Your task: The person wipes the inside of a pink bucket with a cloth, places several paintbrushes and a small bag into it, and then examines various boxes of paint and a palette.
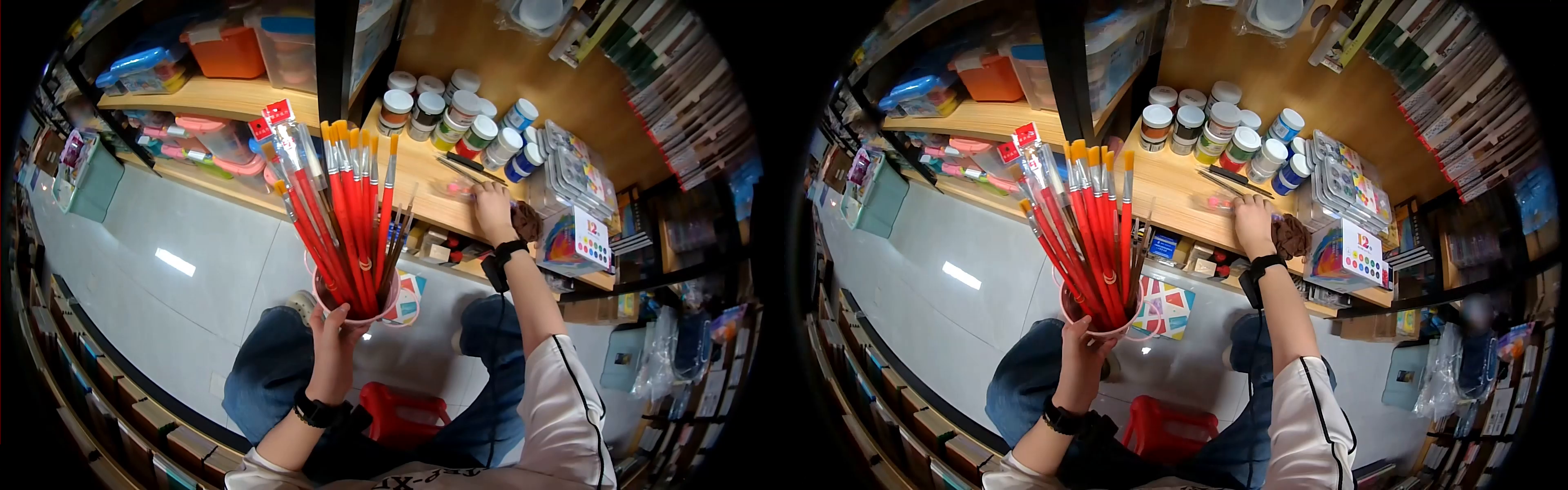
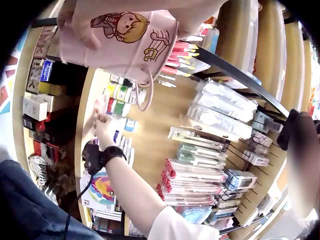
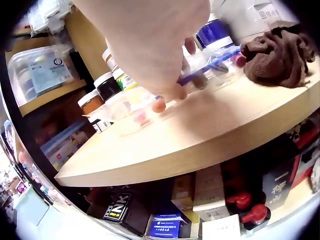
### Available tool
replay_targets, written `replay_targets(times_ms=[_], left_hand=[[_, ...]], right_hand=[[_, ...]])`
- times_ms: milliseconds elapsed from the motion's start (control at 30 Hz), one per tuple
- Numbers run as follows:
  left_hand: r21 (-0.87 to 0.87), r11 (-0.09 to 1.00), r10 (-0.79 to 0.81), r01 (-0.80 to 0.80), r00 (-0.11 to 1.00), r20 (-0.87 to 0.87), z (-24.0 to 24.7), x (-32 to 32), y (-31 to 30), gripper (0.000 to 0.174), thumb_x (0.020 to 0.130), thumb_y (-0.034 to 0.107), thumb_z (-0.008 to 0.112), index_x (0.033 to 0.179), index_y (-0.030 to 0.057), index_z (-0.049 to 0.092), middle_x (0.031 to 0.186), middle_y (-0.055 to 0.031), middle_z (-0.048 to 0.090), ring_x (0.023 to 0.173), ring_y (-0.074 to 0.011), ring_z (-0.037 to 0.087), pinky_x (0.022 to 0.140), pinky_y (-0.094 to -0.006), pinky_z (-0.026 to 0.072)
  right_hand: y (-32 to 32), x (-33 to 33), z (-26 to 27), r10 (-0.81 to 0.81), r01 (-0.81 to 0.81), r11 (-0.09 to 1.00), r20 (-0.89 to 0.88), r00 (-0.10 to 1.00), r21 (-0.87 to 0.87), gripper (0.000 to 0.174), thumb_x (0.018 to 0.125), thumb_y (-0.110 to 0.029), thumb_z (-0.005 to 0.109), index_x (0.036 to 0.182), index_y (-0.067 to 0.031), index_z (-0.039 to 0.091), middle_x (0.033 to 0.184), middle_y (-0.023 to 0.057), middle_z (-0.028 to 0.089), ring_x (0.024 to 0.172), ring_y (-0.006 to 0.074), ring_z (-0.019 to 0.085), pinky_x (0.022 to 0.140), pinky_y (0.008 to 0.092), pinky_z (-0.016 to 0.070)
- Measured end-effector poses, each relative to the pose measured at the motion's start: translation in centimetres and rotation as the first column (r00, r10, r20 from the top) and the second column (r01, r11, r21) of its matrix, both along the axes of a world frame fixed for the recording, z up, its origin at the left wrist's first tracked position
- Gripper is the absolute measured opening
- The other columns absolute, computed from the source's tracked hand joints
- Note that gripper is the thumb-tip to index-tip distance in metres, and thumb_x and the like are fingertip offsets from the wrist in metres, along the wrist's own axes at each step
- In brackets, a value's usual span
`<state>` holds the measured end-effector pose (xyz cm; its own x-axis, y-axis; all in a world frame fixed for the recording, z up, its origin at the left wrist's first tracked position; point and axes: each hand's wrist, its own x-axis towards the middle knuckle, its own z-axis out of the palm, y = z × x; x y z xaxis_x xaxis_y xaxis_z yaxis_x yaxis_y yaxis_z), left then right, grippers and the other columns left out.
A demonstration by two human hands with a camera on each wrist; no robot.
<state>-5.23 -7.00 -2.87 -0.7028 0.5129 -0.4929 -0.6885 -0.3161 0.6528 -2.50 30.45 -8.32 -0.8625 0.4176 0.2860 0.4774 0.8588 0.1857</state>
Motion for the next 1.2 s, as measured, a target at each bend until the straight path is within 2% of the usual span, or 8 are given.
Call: replay_targets(times_ms=[167,233,267,367,500,533,967,1200], left_hand=[[-0.016,1.000,0.010,-0.011,0.996,-0.084,-1.8,0.3,0.3,0.064,0.082,0.025,0.057,0.127,0.0023,0.017,0.114,-0.0141,0.044,0.098,-0.0203,0.052,0.086,-0.0313,0.0422],[0.070,0.998,0.007,-0.006,1.000,-0.006,-2.5,0.3,0.3,0.035,0.085,-0.003,0.048,0.117,0.0071,0.037,0.120,-0.0107,0.027,0.108,-0.0224,0.044,0.088,-0.0303,0.0457],[0.009,0.998,-0.055,0.056,0.994,-0.100,-3.0,0.4,0.3,0.042,0.085,0.009,0.053,0.121,0.0055,0.031,0.120,-0.0118,0.031,0.107,-0.0217,0.044,0.088,-0.0319,0.0445],[-0.035,0.999,-0.019,0.022,0.996,0.083,0.0,0.4,1.0,0.061,0.081,0.024,0.058,0.126,0.0039,0.023,0.118,-0.0129,0.038,0.102,-0.0211,0.047,0.089,-0.0339,0.0419],[-0.024,0.999,-0.047,0.049,0.997,0.066,0.3,0.8,1.4,0.078,0.077,0.029,0.064,0.128,0.0010,0.012,0.115,-0.0167,0.042,0.100,-0.0206,0.051,0.086,-0.0318,0.0419],[-0.074,0.995,-0.061,0.065,0.996,0.062,-0.3,1.0,1.6,0.067,0.080,0.030,0.058,0.128,0.0060,0.019,0.110,-0.0115,0.047,0.100,-0.0201,0.051,0.088,-0.0337,0.0396],[0.068,0.994,-0.085,0.084,0.996,0.017,0.6,2.0,2.0,0.055,0.081,0.029,0.058,0.121,0.0093,0.025,0.112,-0.0104,0.048,0.103,-0.0189,0.050,0.088,-0.0328,0.0399],[0.095,0.991,-0.093,0.090,0.995,0.033,-0.6,1.7,1.8,0.076,0.077,0.034,0.063,0.126,0.0032,0.013,0.116,-0.0164,0.041,0.099,-0.0210,0.053,0.083,-0.0307,0.0440]], right_hand=[[0.2,-0.1,2.7,0.034,-0.054,0.995,-0.236,0.971,-0.079,0.013,0.078,-0.009,0.052,0.087,-0.0054,0.061,0.083,0.0116,0.060,0.082,0.0290,0.057,0.076,0.0399,0.0414],[0.4,0.2,4.8,0.097,-0.223,0.952,-0.487,0.868,-0.207,0.011,0.078,-0.007,0.054,0.086,-0.0018,0.060,0.081,0.0167,0.059,0.078,0.0355,0.057,0.070,0.0428,0.0434],[0.1,0.5,6.0,0.023,-0.173,0.957,-0.533,0.846,-0.234,0.013,0.076,-0.004,0.056,0.087,0.0010,0.059,0.081,0.0214,0.058,0.077,0.0397,0.055,0.068,0.0429,0.0447],[-2.2,2.0,10.0,-0.284,-0.200,0.803,-0.656,0.700,-0.561,0.021,0.080,-0.010,0.061,0.095,0.0041,0.058,0.084,0.0145,0.063,0.075,0.0205,0.060,0.070,0.0299,0.0456],[-10.7,4.2,16.1,-0.354,-0.611,0.569,-0.835,0.422,-0.550,0.022,0.085,-0.011,0.058,0.101,0.0035,0.056,0.089,0.0051,0.062,0.076,0.0084,0.056,0.067,0.0204,0.0439],[-13.0,5.0,17.6,-0.495,-0.666,0.377,-0.748,0.442,-0.643,0.022,0.084,-0.009,0.059,0.102,0.0018,0.056,0.091,0.0040,0.061,0.076,0.0054,0.055,0.066,0.0187,0.0437],[-22.0,4.4,11.4,-0.205,-0.536,-0.055,-0.516,0.832,-0.842,0.026,0.085,-0.006,0.057,0.108,0.0056,0.053,0.100,0.0067,0.060,0.093,0.0114,0.057,0.084,0.0243,0.0438],[-22.7,3.8,10.2,-0.008,-0.533,0.180,-0.543,0.840,-0.827,0.028,0.083,-0.014,0.060,0.106,0.0013,0.055,0.085,0.0064,0.062,0.072,0.0066,0.056,0.062,0.0210,0.0455]])
